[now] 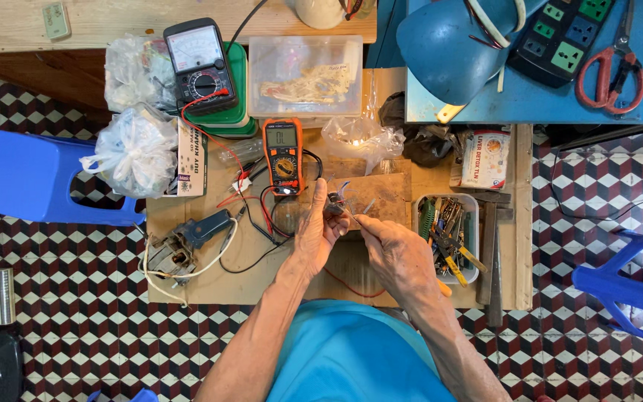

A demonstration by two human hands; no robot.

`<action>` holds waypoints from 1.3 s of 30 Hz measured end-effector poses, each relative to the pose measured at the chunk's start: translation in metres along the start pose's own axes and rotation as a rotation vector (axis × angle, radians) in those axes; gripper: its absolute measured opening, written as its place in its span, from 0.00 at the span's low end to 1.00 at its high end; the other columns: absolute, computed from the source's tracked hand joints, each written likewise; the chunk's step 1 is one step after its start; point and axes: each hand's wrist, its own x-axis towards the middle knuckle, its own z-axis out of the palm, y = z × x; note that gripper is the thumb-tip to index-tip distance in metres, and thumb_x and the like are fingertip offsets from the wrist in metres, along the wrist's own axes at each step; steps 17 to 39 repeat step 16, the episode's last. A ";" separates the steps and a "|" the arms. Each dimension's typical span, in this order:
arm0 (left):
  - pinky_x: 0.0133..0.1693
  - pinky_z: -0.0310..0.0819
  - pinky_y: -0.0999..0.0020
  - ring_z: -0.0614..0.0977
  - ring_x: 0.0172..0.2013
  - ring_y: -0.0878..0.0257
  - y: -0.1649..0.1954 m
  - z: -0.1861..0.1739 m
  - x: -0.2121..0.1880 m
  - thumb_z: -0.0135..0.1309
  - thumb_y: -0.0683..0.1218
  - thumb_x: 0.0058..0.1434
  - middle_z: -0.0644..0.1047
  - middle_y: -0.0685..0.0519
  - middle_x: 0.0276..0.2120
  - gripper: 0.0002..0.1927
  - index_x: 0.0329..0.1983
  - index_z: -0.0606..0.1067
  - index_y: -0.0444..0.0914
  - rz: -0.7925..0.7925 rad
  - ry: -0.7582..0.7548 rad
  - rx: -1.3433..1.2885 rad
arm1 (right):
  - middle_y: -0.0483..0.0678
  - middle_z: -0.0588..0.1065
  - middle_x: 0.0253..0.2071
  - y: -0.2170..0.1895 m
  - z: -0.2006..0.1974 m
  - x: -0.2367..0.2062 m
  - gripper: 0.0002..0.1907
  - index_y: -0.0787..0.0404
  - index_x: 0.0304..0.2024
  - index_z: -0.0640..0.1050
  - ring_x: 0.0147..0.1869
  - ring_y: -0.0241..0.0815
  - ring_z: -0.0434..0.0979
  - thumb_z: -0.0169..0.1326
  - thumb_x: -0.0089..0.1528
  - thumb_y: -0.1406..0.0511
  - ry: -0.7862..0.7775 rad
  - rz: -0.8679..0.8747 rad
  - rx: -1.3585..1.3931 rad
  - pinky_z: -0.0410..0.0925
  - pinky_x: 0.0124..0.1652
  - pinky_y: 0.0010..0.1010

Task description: The person works at a cluttered workbench on a small electrical component, handling its wires and using a multimeter with probes to test it. They use pliers to adjust the part, hold it under the desk lamp, and continue manipulating and testing the component throughout the episode.

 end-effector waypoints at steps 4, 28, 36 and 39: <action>0.24 0.69 0.73 0.77 0.22 0.65 0.000 0.000 0.002 0.58 0.69 0.58 0.75 0.52 0.22 0.29 0.30 0.73 0.39 0.020 -0.002 0.053 | 0.52 0.80 0.35 0.004 0.003 0.004 0.12 0.52 0.49 0.82 0.39 0.52 0.81 0.54 0.64 0.63 -0.022 0.014 -0.035 0.72 0.39 0.40; 0.24 0.67 0.73 0.76 0.21 0.68 -0.023 -0.006 0.019 0.53 0.70 0.61 0.75 0.54 0.22 0.29 0.33 0.71 0.40 0.153 -0.005 0.252 | 0.54 0.79 0.36 0.013 0.036 0.003 0.13 0.54 0.50 0.82 0.43 0.54 0.80 0.53 0.65 0.64 0.035 0.085 -0.129 0.70 0.41 0.43; 0.24 0.67 0.73 0.76 0.21 0.68 -0.023 -0.006 0.019 0.53 0.70 0.61 0.75 0.54 0.22 0.29 0.33 0.71 0.40 0.153 -0.005 0.252 | 0.54 0.79 0.36 0.013 0.036 0.003 0.13 0.54 0.50 0.82 0.43 0.54 0.80 0.53 0.65 0.64 0.035 0.085 -0.129 0.70 0.41 0.43; 0.24 0.67 0.73 0.76 0.21 0.68 -0.023 -0.006 0.019 0.53 0.70 0.61 0.75 0.54 0.22 0.29 0.33 0.71 0.40 0.153 -0.005 0.252 | 0.54 0.79 0.36 0.013 0.036 0.003 0.13 0.54 0.50 0.82 0.43 0.54 0.80 0.53 0.65 0.64 0.035 0.085 -0.129 0.70 0.41 0.43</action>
